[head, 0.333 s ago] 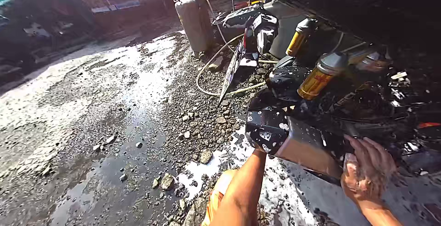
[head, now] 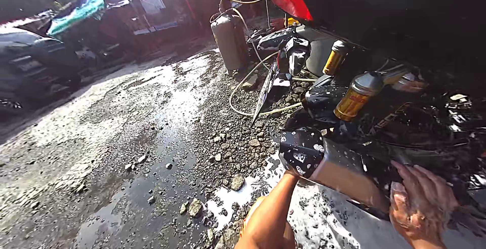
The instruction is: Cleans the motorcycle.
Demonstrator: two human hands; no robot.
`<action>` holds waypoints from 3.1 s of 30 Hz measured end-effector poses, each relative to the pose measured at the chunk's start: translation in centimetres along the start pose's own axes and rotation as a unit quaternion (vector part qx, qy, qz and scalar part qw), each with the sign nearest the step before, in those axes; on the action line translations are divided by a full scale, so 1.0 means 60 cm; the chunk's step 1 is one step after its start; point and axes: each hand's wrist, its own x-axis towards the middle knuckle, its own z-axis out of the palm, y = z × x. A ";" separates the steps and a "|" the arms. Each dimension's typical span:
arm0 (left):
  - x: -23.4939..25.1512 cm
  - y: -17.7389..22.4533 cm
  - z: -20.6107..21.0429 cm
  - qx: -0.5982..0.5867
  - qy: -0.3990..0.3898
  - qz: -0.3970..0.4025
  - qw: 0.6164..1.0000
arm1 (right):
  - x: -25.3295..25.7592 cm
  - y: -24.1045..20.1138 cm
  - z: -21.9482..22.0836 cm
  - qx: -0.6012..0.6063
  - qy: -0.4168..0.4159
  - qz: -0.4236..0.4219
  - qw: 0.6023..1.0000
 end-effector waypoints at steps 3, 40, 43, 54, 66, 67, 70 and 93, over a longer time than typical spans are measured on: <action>0.186 -0.149 0.061 -0.272 0.123 0.226 0.927 | -0.001 0.002 0.000 -0.001 -0.002 0.010 1.000; 0.145 0.348 0.122 0.446 -0.320 0.275 0.789 | -0.002 -0.028 -0.018 0.130 0.103 0.205 0.965; 0.183 0.325 0.167 0.396 -0.377 0.283 0.788 | 0.003 -0.028 -0.018 0.123 0.135 0.257 0.949; 0.201 0.314 0.187 0.384 -0.367 0.242 0.812 | 0.006 -0.035 -0.014 0.097 0.095 0.279 0.951; 0.126 0.341 0.188 0.526 -0.272 0.375 0.714 | 0.011 -0.038 -0.011 0.082 0.121 0.279 0.949; 0.127 0.345 0.198 0.551 -0.259 0.373 0.700 | 0.010 -0.039 -0.012 0.082 0.121 0.282 0.948; 0.121 0.352 0.193 0.443 -0.232 0.414 0.760 | 0.014 -0.039 -0.015 0.105 0.133 0.292 0.941; 0.213 0.377 0.319 0.511 -0.303 0.444 0.670 | 0.016 -0.029 -0.001 0.152 0.211 0.355 0.898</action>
